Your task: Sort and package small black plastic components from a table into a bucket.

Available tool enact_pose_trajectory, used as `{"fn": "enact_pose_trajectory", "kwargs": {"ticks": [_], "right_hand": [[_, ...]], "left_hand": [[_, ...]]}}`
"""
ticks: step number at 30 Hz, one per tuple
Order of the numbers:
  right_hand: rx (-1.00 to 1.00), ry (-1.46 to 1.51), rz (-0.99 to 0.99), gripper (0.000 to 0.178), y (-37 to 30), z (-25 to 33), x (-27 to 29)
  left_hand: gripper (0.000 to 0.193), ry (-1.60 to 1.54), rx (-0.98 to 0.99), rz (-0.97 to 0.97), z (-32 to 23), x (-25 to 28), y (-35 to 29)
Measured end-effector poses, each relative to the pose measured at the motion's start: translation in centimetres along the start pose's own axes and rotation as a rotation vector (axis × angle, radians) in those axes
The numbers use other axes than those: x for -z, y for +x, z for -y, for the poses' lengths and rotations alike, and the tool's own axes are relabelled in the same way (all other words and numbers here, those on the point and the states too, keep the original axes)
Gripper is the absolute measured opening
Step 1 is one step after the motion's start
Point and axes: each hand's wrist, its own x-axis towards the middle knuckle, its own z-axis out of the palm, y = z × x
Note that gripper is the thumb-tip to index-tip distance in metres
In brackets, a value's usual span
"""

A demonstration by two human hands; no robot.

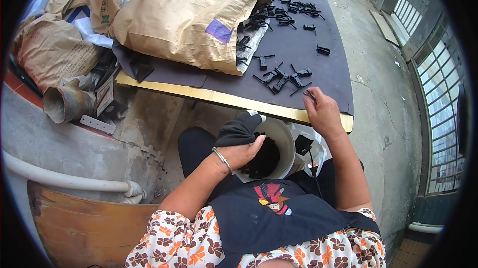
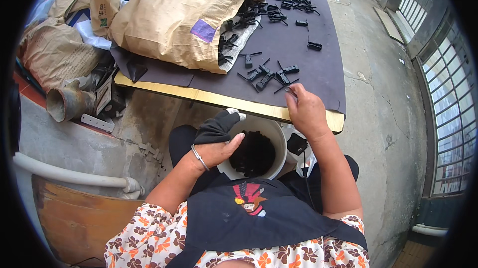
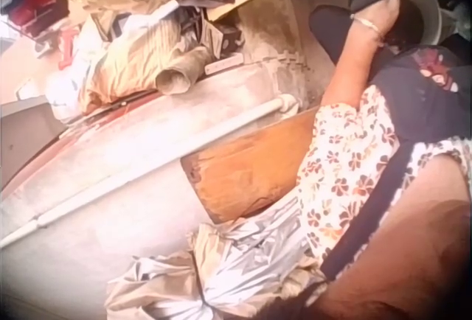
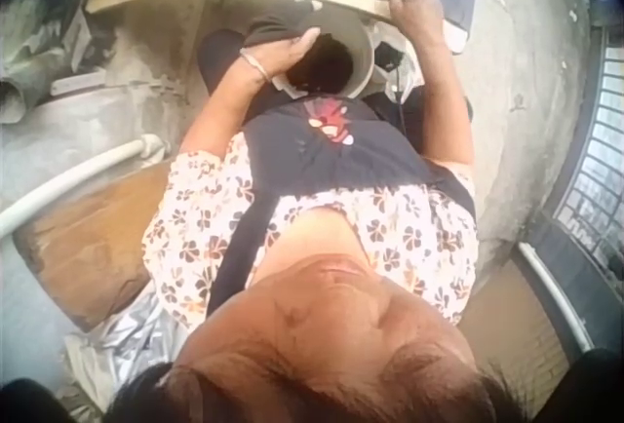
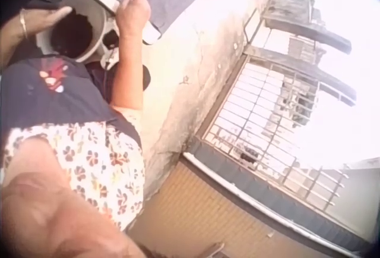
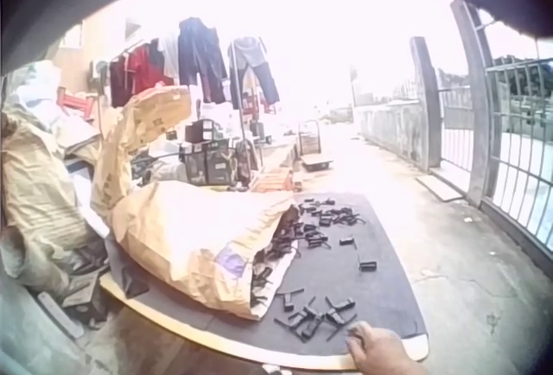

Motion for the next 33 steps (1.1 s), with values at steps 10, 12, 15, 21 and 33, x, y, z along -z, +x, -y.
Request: {"fn": "enact_pose_trajectory", "kwargs": {"ticks": [10,12,15,21,33], "right_hand": [[0.169,-0.263,0.071,0.015,0.4,-3.2,0.2],[0.162,-0.216,0.038,0.016,0.0,-3.0,0.2],[0.044,-0.145,0.048,0.019,0.4,-1.6,0.8],[0.048,-0.239,0.03,0.022,1.1,-1.7,-0.1],[0.277,0.476,0.149,0.012,-3.5,2.2,-0.7]], "left_hand": [[0.034,-0.617,0.371,0.17,0.3,-1.8,0.3],[0.031,-0.616,0.455,0.271,0.5,-2.0,0.4],[0.03,-0.604,0.453,0.328,0.2,-2.2,0.6],[0.036,-0.625,0.47,0.392,0.7,-3.0,0.1],[0.033,-1.341,0.668,0.137,0.0,-2.1,0.9]]}}
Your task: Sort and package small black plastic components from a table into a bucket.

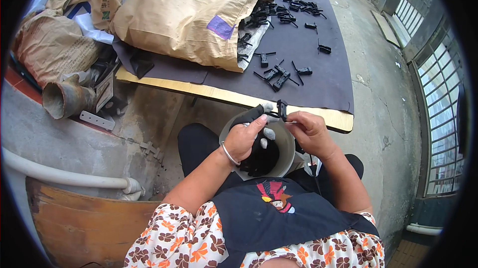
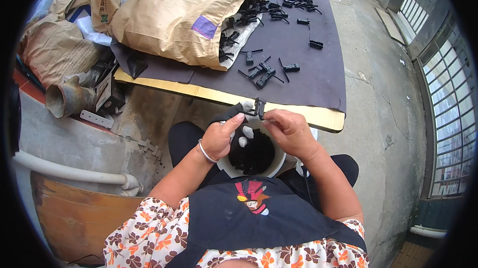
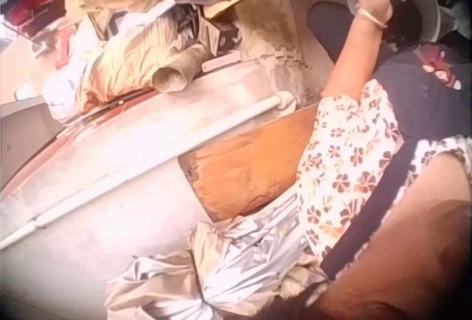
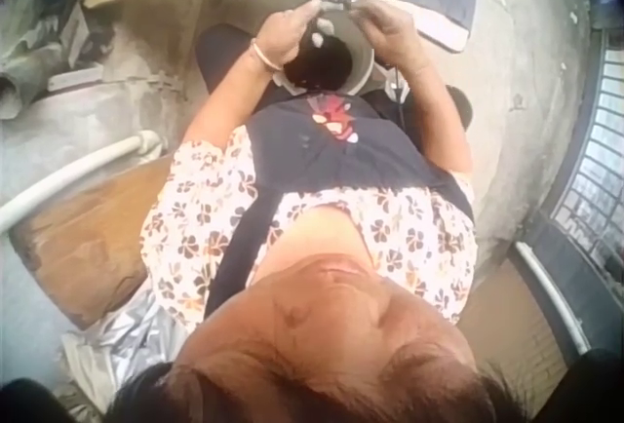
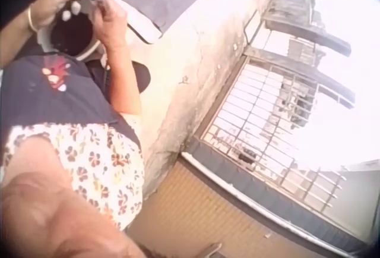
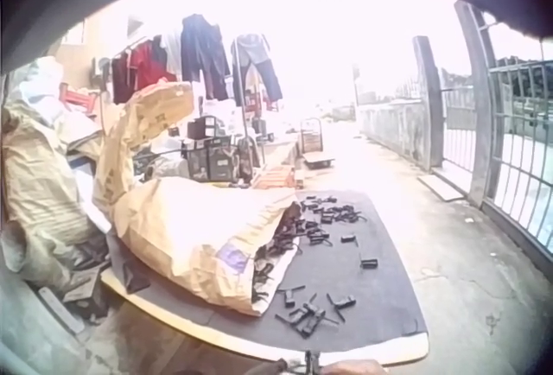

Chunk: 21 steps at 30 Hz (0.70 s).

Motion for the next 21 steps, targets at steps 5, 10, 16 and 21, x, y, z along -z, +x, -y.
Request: {"fn": "enact_pose_trajectory", "kwargs": {"ticks": [5,10,16,21], "right_hand": [[0.025,-0.058,0.139,0.015,-0.3,2.1,-1.0],[0.188,-0.154,-0.012,0.02,0.3,5.0,-1.4],[-0.129,0.097,-0.115,0.013,0.6,3.6,-2.2],[-0.165,0.256,-0.008,0.014,0.4,4.5,-1.5]], "left_hand": [[0.029,-0.232,-0.069,0.105,-0.3,-0.5,-0.1],[0.027,0.536,-0.62,-0.12,-0.3,-1.7,-0.9],[0.021,0.325,-0.148,0.127,-1.6,-1.2,-2.8],[0.028,0.374,-0.383,0.156,-1.5,-2.1,-3.2]]}}
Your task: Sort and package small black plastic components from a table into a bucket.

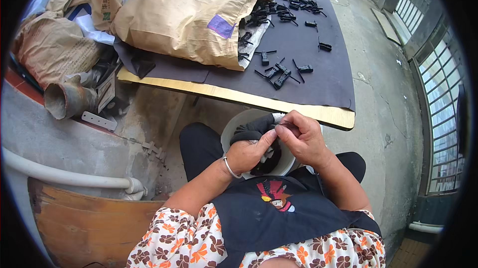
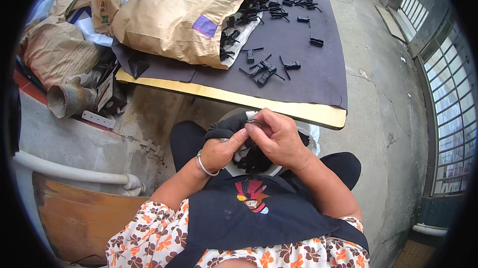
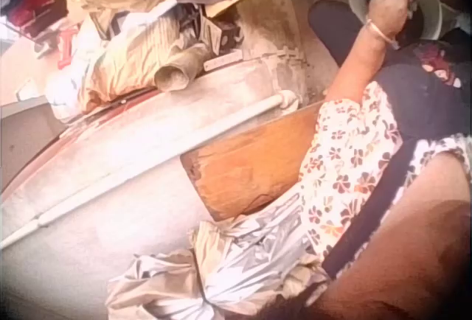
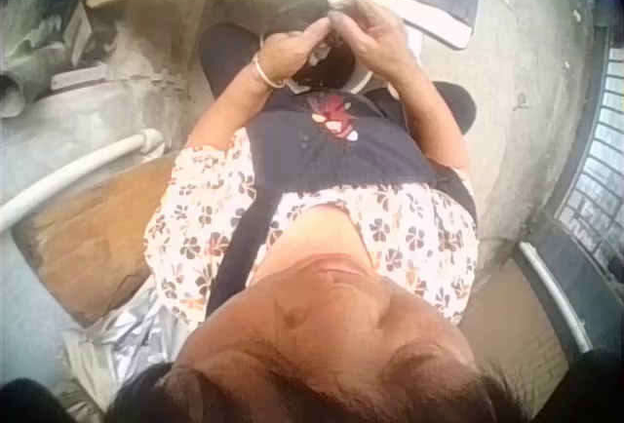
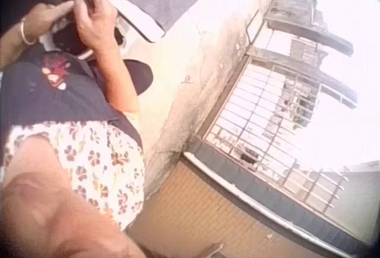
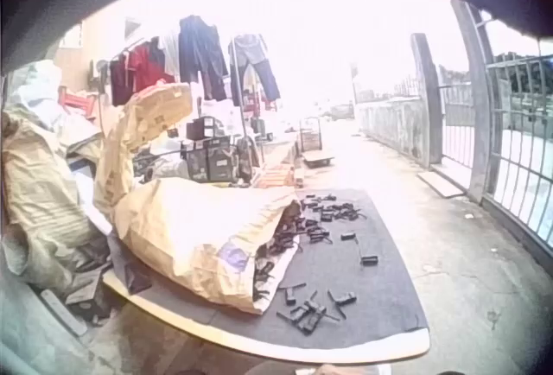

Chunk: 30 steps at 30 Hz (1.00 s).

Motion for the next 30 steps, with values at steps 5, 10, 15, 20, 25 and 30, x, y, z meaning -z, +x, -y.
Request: {"fn": "enact_pose_trajectory", "kwargs": {"ticks": [5,10,15,20,25,30], "right_hand": [[0.464,-0.324,0.041,0.02,-0.7,0.1,-0.4],[-0.023,-0.214,-0.13,0.012,-0.3,-1.3,-0.5],[0.278,-0.179,0.082,0.014,-0.6,1.1,0.1],[0.51,-0.372,-0.062,0.018,-0.1,-0.4,-1.0],[-0.095,0.035,-0.114,0.016,-0.4,-1.1,-1.2],[-0.059,-0.086,0.044,0.017,-0.2,0.1,0.2]], "left_hand": [[0.028,-0.055,0.244,-0.149,-0.3,-0.2,0.2],[0.029,-0.013,0.049,-0.08,0.6,0.1,0.0],[0.029,0.103,0.078,-0.188,0.6,0.0,0.0],[0.027,0.315,-0.029,-0.125,1.0,0.0,-0.4],[0.025,-0.101,0.284,0.077,-0.5,0.6,-0.8],[0.027,0.364,-0.139,0.018,-0.2,0.4,0.0]]}}
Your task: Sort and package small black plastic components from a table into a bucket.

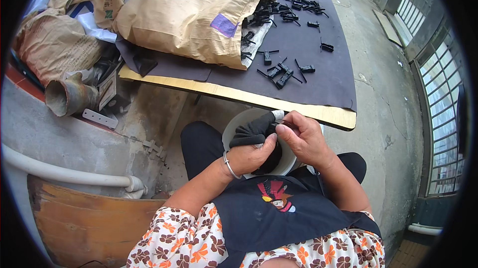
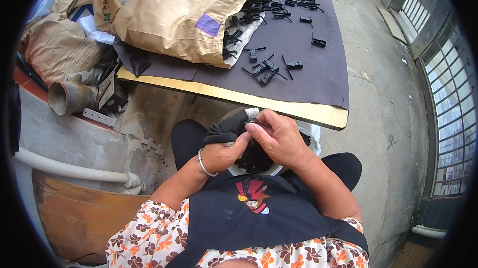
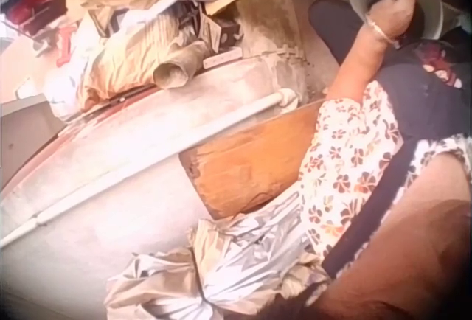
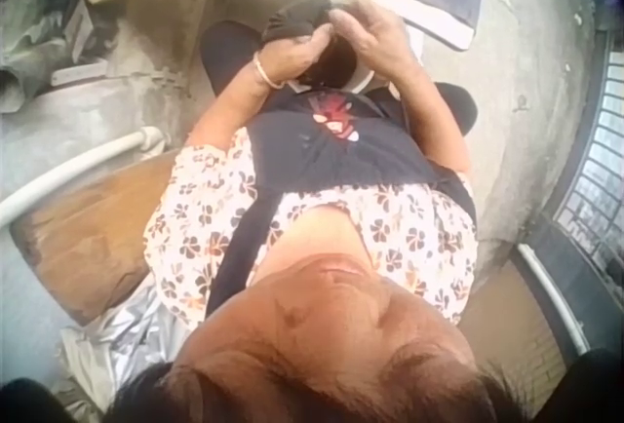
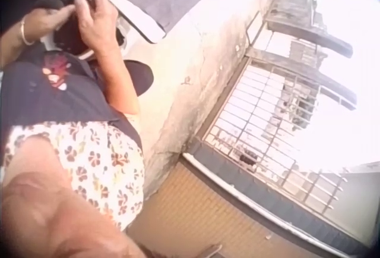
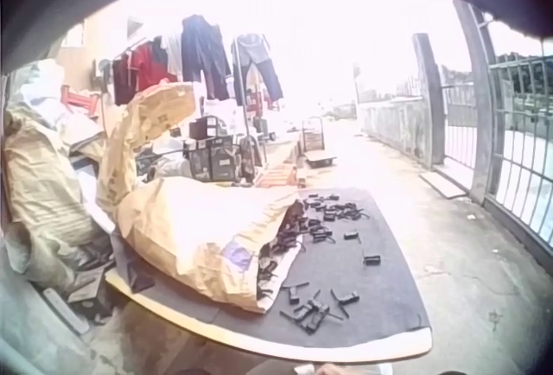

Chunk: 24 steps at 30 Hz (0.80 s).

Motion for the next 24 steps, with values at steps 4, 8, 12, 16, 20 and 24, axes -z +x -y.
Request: {"fn": "enact_pose_trajectory", "kwargs": {"ticks": [4,8,12,16,20,24], "right_hand": [[0.082,-0.164,0.088,0.024,-0.1,0.3,0.0],[0.049,-0.215,0.063,0.025,-0.2,0.2,-0.5],[-0.05,-0.154,0.053,0.024,-0.5,-0.2,-1.2],[-0.003,-0.12,0.034,0.023,-0.8,-1.4,-2.0],[0.046,0.039,0.011,0.022,-0.9,-2.0,-1.1],[-0.042,0.096,0.082,0.015,-0.7,-0.8,0.1]], "left_hand": [[0.029,0.114,-0.091,-0.153,0.6,-0.5,-0.2],[0.031,0.405,-0.196,-0.188,0.3,-0.7,-0.3],[0.031,0.584,-0.165,-0.133,-0.5,-0.7,0.1],[0.033,0.579,-0.135,-0.124,-0.8,-0.6,-0.3],[0.035,0.283,-0.16,-0.17,0.2,-0.5,0.3],[0.042,-0.203,0.135,-0.108,0.0,0.7,0.2]]}}
